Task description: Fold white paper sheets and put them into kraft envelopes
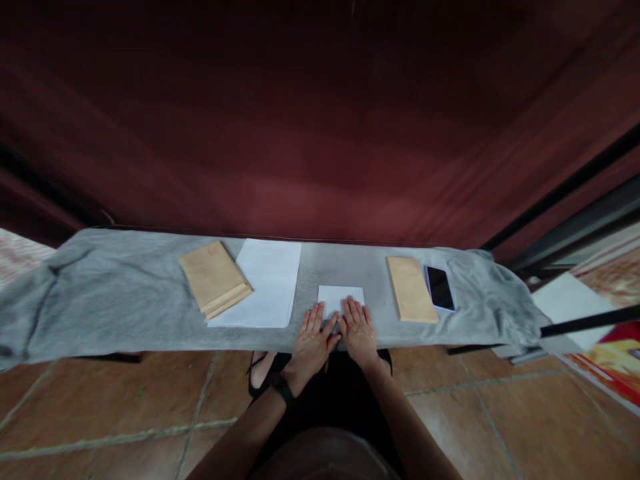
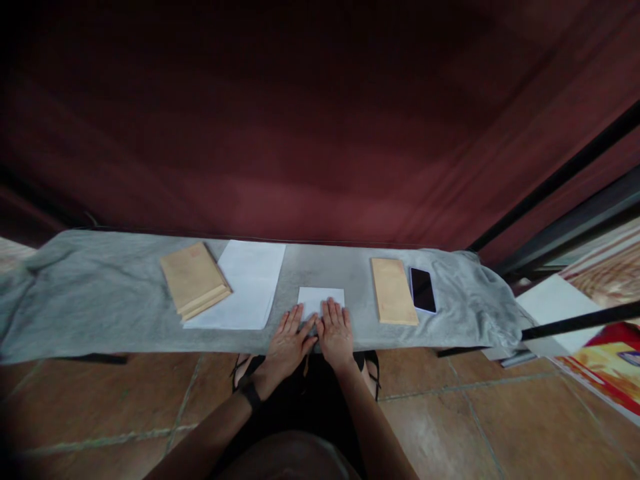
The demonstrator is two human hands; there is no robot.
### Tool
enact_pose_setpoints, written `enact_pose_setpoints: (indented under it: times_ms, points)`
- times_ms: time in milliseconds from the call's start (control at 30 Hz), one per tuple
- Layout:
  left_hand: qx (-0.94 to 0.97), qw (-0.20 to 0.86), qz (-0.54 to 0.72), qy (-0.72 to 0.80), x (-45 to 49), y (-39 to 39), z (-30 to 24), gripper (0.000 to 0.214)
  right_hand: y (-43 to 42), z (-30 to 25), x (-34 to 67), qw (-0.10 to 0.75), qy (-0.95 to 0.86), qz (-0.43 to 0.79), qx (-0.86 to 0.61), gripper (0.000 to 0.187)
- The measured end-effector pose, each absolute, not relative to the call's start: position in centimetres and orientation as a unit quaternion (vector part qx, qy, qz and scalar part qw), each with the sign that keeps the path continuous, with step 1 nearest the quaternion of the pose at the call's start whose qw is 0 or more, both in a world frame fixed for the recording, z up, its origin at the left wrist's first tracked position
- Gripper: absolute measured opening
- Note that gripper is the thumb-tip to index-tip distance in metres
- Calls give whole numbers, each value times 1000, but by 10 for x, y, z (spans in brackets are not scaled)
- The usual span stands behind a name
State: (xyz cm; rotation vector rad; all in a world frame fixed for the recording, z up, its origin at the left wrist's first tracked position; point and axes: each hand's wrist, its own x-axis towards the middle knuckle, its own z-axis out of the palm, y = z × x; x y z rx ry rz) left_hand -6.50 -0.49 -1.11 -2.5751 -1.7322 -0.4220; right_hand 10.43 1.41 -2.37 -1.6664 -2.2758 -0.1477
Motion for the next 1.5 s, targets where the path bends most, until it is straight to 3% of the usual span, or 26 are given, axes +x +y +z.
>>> enact_pose_setpoints:
  times_ms: [1500]
  points:
    - [-779, 13, -149, -609, -56, -8, -20, 76, 3, -35, 134, 206, -737, -65, -641, 57]
